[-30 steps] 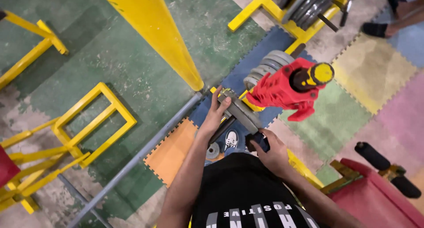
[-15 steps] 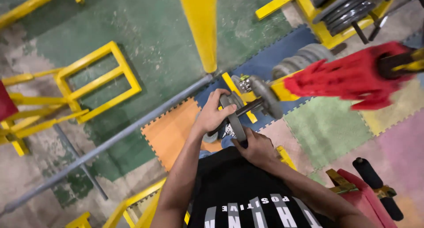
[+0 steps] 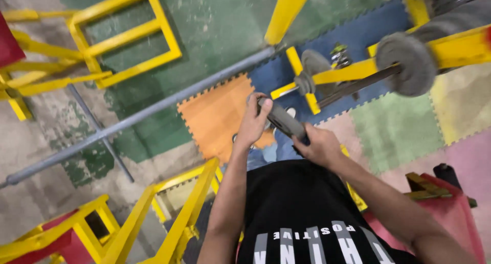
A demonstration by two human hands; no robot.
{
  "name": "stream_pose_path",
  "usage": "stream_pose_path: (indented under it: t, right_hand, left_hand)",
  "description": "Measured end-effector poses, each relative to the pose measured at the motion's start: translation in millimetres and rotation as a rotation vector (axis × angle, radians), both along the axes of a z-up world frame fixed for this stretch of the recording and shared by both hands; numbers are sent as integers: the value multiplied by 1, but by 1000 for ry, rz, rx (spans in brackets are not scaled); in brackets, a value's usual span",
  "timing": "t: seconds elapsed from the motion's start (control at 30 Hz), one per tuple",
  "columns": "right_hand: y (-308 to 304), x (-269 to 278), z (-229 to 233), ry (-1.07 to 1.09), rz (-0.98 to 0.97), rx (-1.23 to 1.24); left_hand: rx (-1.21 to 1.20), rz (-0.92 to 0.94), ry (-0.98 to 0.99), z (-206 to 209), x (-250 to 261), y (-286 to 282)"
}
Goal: Removing weight plates from a storage rack and wiping them down with a spray cleaner and cloth on a gym bench.
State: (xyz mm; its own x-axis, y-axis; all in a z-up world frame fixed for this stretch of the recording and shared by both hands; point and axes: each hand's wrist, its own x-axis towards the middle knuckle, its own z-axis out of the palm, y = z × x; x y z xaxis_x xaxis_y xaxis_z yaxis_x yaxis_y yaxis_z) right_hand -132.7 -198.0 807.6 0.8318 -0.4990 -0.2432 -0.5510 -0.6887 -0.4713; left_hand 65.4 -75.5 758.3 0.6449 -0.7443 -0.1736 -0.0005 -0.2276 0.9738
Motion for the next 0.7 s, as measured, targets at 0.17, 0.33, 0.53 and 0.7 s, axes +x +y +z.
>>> stream_pose_path:
  t: [0.17, 0.33, 0.53, 0.7]
  right_hand:
    - [18, 43, -43, 16, 26, 209]
    - [19, 84, -163, 199, 66, 363]
    - [27, 78, -368, 421, 188, 357]
    - [28, 47, -538, 643, 7, 368]
  left_hand:
    - [59, 95, 280, -113, -7, 58]
    - [145, 249, 416, -250, -28, 94]
    - [472, 491, 706, -411, -69, 111]
    - [502, 639, 713, -539, -104, 107]
